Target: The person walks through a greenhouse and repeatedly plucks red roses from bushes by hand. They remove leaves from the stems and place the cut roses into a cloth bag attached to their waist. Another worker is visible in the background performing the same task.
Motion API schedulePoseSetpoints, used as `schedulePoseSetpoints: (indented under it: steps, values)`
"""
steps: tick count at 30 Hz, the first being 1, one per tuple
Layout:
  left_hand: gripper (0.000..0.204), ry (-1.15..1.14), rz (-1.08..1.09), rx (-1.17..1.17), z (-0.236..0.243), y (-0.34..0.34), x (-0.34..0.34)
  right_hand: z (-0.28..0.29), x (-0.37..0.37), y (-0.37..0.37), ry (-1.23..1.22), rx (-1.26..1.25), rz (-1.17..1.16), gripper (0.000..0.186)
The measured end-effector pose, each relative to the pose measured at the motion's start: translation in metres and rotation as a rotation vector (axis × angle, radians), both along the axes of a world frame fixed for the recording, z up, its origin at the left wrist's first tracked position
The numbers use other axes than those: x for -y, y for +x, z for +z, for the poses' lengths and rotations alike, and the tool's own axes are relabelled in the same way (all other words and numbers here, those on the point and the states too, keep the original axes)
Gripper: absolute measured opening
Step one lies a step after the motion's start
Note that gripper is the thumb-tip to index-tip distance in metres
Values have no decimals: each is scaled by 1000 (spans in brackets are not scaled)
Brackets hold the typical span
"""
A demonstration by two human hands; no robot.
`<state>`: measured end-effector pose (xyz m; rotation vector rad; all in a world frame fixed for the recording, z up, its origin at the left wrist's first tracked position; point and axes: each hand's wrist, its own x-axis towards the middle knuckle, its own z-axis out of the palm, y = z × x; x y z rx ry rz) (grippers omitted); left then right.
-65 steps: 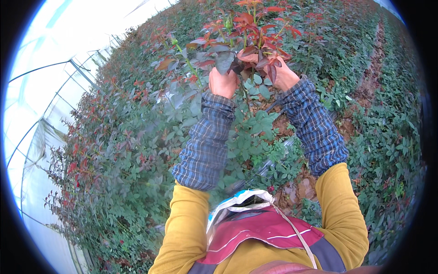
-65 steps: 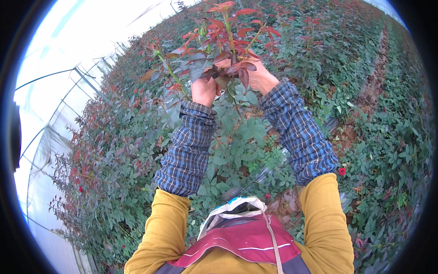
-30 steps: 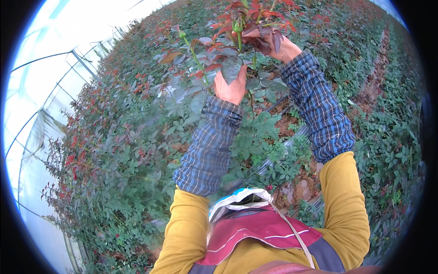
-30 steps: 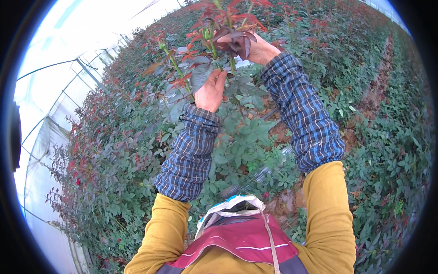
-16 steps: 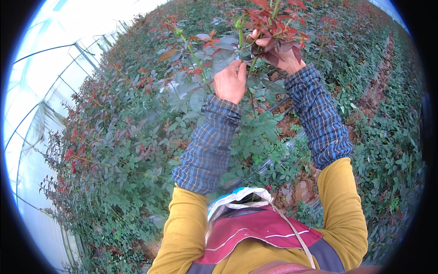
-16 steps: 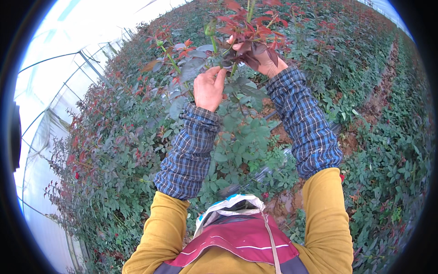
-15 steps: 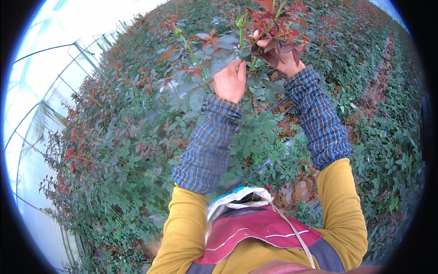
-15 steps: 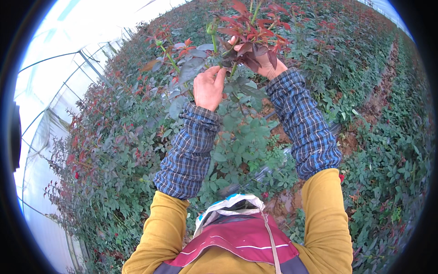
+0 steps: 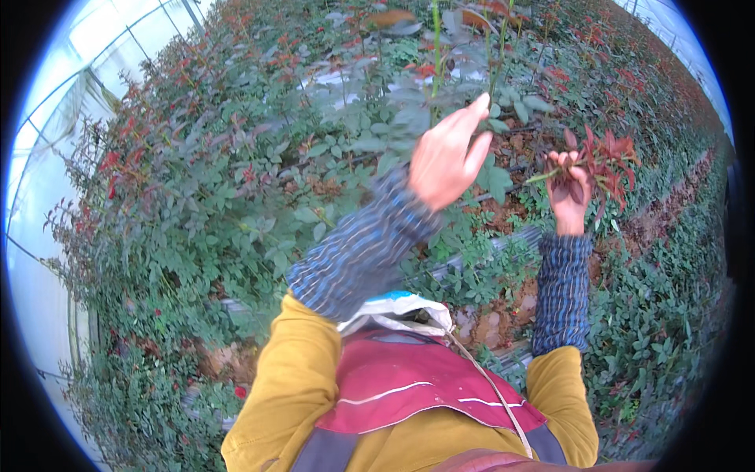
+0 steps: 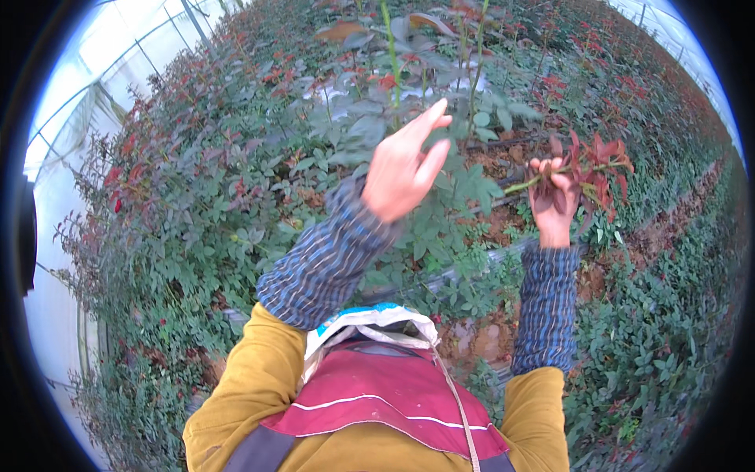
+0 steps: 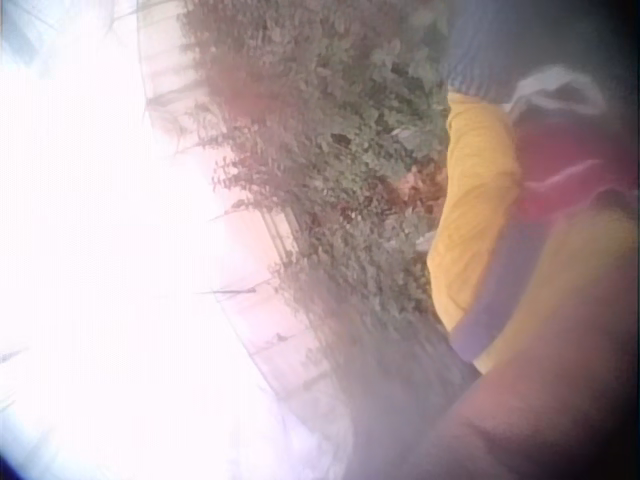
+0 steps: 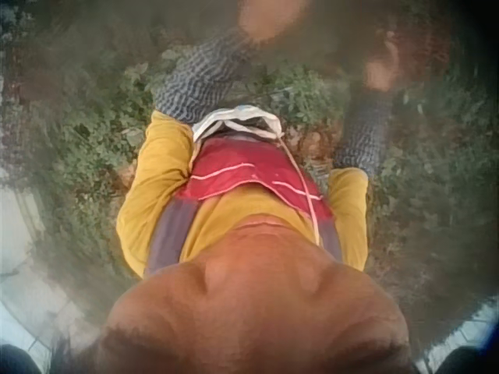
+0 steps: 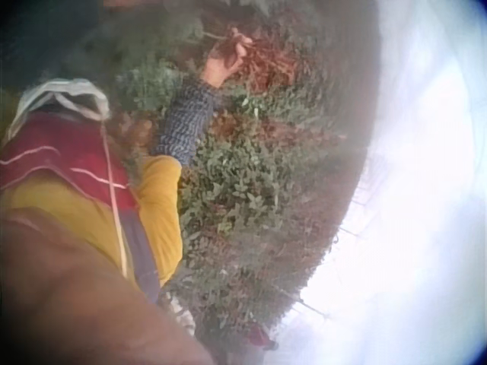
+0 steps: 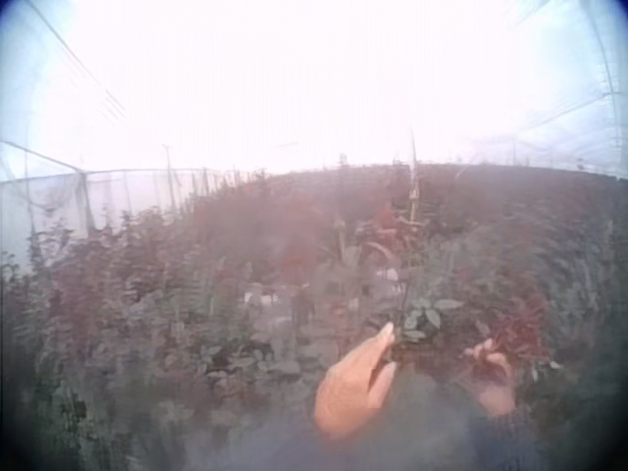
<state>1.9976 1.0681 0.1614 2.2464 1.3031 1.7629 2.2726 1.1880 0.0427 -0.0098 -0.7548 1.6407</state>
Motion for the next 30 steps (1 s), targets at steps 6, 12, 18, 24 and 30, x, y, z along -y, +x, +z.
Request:
schedulePoseSetpoints:
  steps: [6, 12, 18, 24, 30]
  values:
    - [52, -367, 99, -429, -130, -93, 175, -2, 148, -70, 171, 456, -73, 22]
    - [39, -1348, 394, -321, -273, -152, 304, -115, 254, -88, -697, 341, 807, 65]
    - [35, -1205, 47, -153, -274, -123, 286, -68, 237, -150, 977, 1132, 293, 47]
    - [25, -1241, -82, 103, -334, -137, 253, -126, 242, -138, 784, 1293, 506, 31]
    - [18, -1366, -375, 419, -246, -70, 161, -223, 253, -122, 707, 1481, 164, 35]
